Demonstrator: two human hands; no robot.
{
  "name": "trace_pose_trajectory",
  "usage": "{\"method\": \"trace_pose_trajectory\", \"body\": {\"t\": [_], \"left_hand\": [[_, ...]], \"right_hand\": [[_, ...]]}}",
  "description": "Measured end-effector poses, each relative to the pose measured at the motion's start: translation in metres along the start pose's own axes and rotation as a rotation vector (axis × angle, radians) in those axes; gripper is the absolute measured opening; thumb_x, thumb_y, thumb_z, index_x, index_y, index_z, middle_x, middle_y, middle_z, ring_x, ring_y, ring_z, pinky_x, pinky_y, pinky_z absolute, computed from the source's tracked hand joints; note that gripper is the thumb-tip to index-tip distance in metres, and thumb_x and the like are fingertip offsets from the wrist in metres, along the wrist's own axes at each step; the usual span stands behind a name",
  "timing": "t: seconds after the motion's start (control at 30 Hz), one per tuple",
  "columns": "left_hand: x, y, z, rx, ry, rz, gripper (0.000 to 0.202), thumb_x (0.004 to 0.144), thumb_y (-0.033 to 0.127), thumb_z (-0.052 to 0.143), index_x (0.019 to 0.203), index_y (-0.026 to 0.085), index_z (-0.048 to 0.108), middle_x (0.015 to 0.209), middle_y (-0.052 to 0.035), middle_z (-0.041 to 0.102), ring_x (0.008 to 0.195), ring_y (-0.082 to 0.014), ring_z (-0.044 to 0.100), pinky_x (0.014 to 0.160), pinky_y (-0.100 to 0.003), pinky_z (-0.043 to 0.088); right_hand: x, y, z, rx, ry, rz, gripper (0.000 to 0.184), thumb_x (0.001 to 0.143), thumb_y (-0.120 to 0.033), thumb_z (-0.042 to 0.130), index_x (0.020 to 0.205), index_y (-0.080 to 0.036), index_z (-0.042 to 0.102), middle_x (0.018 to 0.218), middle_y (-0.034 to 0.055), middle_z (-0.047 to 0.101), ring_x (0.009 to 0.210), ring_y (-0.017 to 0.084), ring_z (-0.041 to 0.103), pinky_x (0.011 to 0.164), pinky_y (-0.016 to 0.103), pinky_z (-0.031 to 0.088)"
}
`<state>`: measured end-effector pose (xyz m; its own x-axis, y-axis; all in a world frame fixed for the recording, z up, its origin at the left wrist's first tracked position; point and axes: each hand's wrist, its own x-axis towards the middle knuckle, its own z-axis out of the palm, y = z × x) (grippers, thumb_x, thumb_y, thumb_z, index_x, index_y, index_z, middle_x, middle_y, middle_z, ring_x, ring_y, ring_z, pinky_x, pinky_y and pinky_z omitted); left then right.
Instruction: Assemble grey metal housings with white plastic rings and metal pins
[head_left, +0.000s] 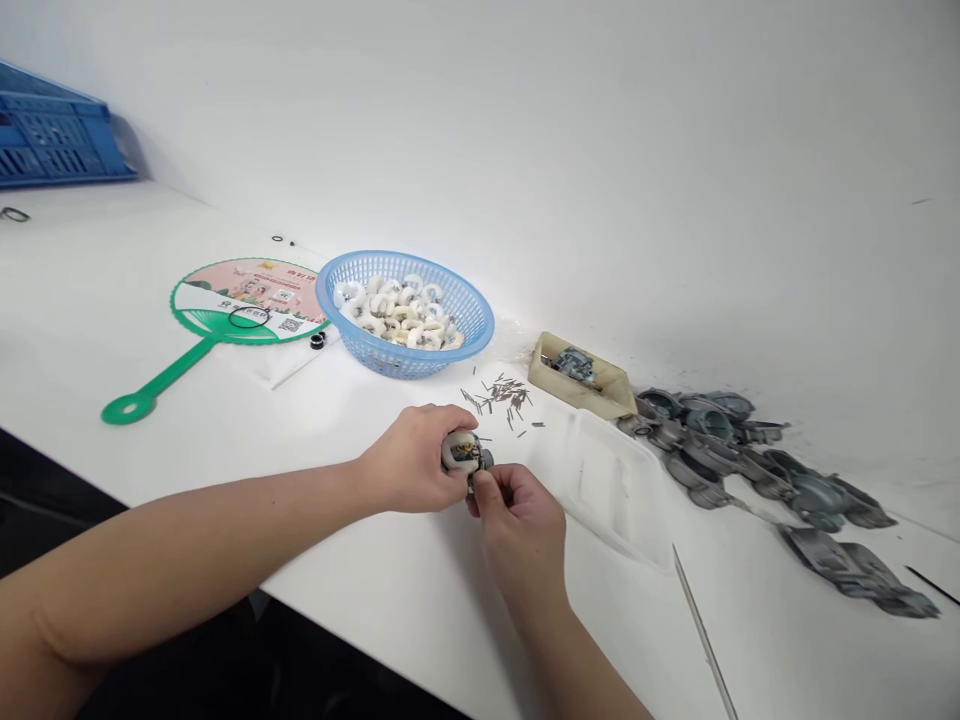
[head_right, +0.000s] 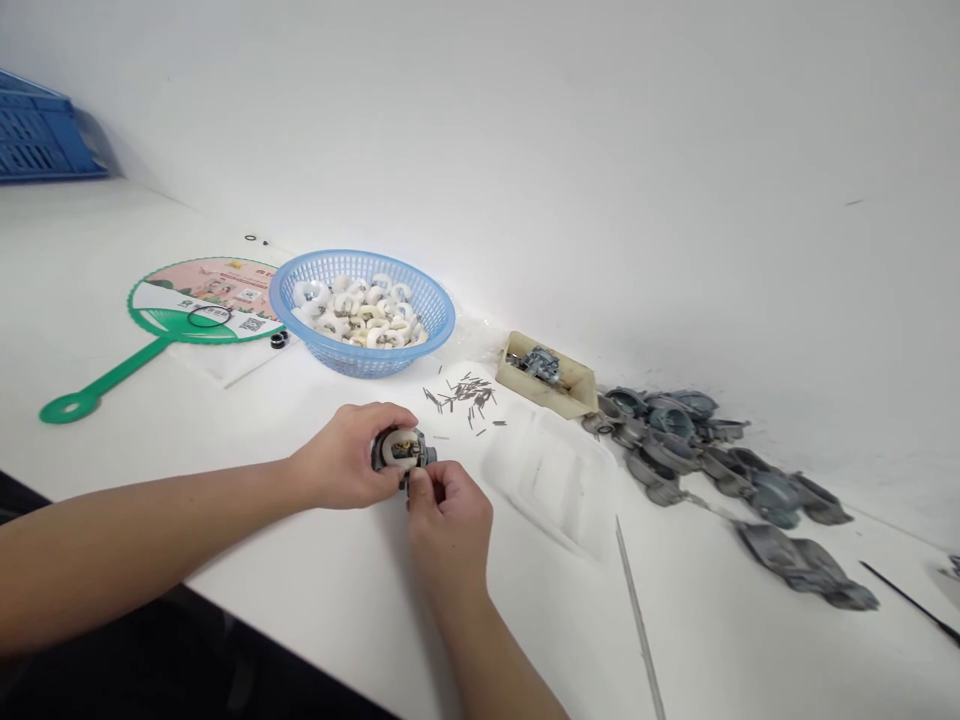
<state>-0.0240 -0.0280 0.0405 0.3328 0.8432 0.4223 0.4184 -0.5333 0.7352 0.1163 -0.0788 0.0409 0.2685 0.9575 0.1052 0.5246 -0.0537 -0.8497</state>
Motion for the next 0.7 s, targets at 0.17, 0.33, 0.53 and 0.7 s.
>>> {"method": "trace_pose_trajectory", "body": {"t": [0.17,0.33,0.53,0.7], "left_hand": [[0.005,0.002,-0.004,0.063,-0.047,0.029,0.037,0.056,0.015,0.056,0.093,0.017,0.059,0.081,-0.0033,0.066,0.072,-0.0193,0.060,0.064,-0.029,0.048],[0.009,0.006,-0.007,0.080,-0.079,0.108,0.025,0.053,0.012,0.054,0.077,0.017,0.059,0.075,-0.0036,0.063,0.070,-0.0190,0.057,0.062,-0.029,0.046],[0.010,0.006,-0.005,0.060,-0.092,0.144,0.015,0.053,0.011,0.052,0.066,0.017,0.059,0.067,-0.0024,0.059,0.063,-0.0167,0.054,0.057,-0.027,0.043],[0.011,0.008,-0.006,0.085,-0.131,0.141,0.008,0.054,0.012,0.052,0.059,0.017,0.057,0.061,-0.0017,0.057,0.061,-0.0155,0.051,0.054,-0.027,0.040]], "right_hand": [[0.001,0.000,0.001,0.018,0.006,0.002,0.021,0.073,-0.036,0.057,0.059,-0.019,0.053,0.051,-0.0026,0.056,0.048,0.011,0.042,0.048,0.023,0.033],[-0.001,-0.002,0.002,0.040,0.017,0.024,0.020,0.072,-0.033,0.056,0.058,-0.019,0.051,0.052,-0.0023,0.054,0.048,0.011,0.041,0.048,0.023,0.034],[-0.001,0.001,0.004,0.054,0.031,0.022,0.019,0.070,-0.032,0.056,0.057,-0.019,0.049,0.050,-0.0028,0.052,0.047,0.010,0.039,0.045,0.023,0.032],[0.000,0.003,0.004,0.034,0.029,-0.017,0.018,0.070,-0.030,0.056,0.057,-0.019,0.050,0.050,-0.0029,0.050,0.047,0.011,0.039,0.047,0.023,0.032]]}}
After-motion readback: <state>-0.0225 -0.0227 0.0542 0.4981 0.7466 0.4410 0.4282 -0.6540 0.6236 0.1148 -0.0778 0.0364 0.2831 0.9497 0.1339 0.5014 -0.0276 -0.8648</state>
